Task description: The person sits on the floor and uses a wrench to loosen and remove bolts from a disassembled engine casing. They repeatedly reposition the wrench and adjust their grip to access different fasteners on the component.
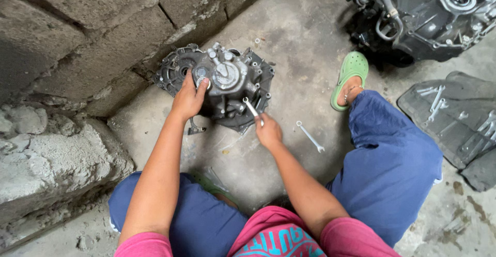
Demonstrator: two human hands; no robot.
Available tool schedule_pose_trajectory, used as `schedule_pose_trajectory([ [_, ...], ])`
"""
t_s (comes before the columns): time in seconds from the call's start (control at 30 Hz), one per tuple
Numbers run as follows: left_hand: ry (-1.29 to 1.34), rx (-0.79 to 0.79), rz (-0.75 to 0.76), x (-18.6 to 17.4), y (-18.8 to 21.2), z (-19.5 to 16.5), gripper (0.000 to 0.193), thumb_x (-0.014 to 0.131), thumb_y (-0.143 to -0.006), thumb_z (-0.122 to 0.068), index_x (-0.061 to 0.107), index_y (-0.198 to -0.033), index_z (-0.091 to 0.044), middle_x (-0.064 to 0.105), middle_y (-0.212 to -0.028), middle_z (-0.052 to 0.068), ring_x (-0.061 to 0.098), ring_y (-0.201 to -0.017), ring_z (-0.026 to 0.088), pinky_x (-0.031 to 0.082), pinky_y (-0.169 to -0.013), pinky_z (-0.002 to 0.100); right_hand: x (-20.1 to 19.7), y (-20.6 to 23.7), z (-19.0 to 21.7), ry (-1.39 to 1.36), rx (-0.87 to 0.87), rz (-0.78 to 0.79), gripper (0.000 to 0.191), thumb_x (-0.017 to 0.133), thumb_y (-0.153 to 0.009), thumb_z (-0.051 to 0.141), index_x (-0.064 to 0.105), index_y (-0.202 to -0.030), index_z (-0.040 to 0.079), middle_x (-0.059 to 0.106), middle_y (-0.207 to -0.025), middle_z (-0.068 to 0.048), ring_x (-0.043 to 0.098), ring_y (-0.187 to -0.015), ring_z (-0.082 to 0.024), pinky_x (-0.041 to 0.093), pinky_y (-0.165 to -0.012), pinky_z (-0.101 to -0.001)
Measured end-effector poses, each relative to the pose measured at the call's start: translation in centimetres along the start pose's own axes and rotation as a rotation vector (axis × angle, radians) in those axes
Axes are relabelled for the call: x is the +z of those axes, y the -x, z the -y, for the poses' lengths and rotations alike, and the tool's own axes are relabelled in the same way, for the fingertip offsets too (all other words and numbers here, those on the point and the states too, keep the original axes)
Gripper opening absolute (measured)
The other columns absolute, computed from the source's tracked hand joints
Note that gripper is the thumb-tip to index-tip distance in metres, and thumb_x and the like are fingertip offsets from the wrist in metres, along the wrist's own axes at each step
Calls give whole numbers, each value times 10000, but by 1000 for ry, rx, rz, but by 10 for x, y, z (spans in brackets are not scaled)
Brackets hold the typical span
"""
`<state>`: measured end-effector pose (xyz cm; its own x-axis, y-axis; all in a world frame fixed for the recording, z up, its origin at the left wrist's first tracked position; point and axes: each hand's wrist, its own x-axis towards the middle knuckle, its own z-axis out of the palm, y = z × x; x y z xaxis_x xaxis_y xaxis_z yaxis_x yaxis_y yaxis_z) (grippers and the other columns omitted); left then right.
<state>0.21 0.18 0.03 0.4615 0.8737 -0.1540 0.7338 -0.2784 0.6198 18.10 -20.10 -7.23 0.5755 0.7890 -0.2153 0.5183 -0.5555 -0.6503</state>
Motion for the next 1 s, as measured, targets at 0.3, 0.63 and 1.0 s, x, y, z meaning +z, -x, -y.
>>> schedule_pose_trajectory([
  [0.3, 17, -47, 26, -2, 1, -8, 912, 419, -986, -647, 216, -1597, -1, 396, -1585, 258, 460, -1394, 442, 377, -1131, 456, 21, -26, -7, -473, 157, 387, 341, 502, -1038, 361, 683, -1199, 121, 682, -855, -173, 613, -740, -332, 482, -683, -500],
  [0.63, 41, -21, 15, -2, -1, -12, 916, 437, -994, -651, 229, -1594, 10, 391, -1577, 272, 435, -1430, 425, 357, -1154, 443, -58, -73, 2, 458, -329, 141, 274, 557, -963, 304, 722, -1112, 142, 706, -1132, -123, 642, -1081, -351, 514, -872, -518],
  [1.0, 38, -62, 39, 0, -2, -10, 916, 433, -989, -649, 204, -1604, -10, 374, -1597, 247, 449, -1408, 431, 370, -1141, 442, -1, -15, -9, 68, 5, 63, 313, 531, -1010, 356, 629, -1153, 96, 710, -909, -239, 664, -855, -477, 524, -750, -583],
])
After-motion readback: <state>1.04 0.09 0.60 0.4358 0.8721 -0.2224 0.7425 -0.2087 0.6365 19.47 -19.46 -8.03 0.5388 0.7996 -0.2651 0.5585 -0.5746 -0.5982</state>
